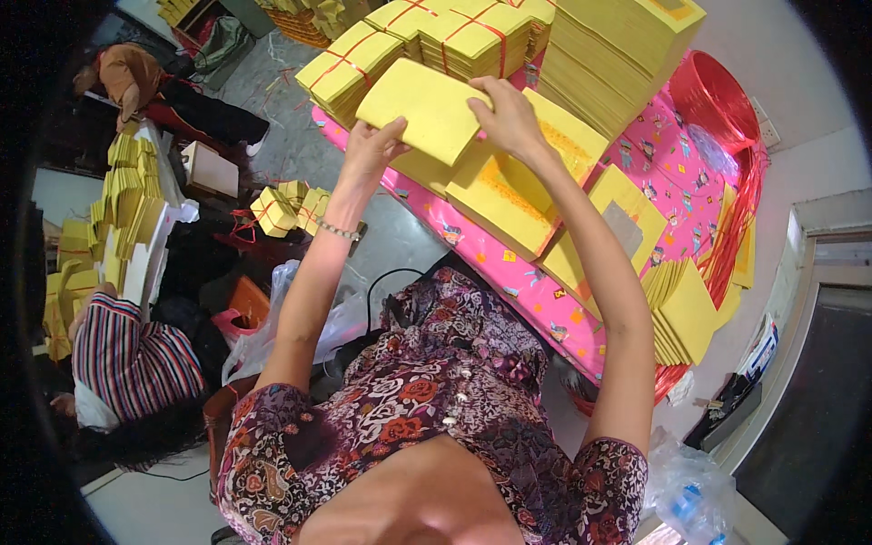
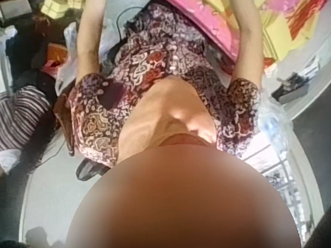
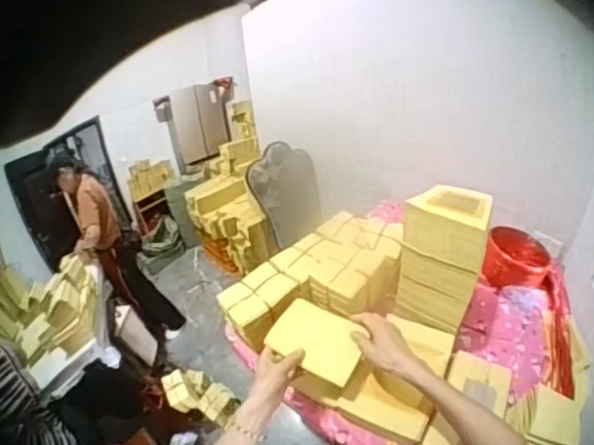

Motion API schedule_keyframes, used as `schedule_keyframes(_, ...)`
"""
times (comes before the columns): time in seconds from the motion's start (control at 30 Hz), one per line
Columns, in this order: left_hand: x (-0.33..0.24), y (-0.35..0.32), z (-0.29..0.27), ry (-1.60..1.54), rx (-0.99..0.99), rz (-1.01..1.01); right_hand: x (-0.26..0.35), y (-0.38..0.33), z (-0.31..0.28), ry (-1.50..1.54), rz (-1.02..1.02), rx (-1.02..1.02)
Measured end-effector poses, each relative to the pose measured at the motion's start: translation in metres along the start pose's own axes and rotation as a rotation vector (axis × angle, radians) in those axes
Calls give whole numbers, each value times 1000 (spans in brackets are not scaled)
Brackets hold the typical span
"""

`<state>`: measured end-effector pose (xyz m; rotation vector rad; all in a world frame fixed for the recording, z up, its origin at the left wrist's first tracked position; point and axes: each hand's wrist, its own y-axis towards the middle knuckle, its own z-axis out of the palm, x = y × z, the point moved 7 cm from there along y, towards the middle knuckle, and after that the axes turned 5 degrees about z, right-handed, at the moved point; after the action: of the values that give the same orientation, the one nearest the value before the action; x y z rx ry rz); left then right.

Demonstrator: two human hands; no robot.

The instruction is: Inspecting and stacking sheets of yellow joss paper with gold foil inserts.

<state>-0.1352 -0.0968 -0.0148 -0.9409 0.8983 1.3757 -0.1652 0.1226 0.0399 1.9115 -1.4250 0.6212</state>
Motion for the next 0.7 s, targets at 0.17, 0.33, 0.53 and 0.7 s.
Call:
schedule_keyframes(0.17,21,-9,-45,74,-61,-33,2,14,47,-11,17,143)
schedule_keyframes(0.33,35,-21,-49,292,-102,-86,-12,8,61,-183,60,263)
schedule_keyframes(0.53,49,-13,-56,435,-74,9,-19,3,64,-218,79,308)
schedule_keyframes(0.7,66,-13,-62,466,-79,93,-21,5,73,-422,118,461)
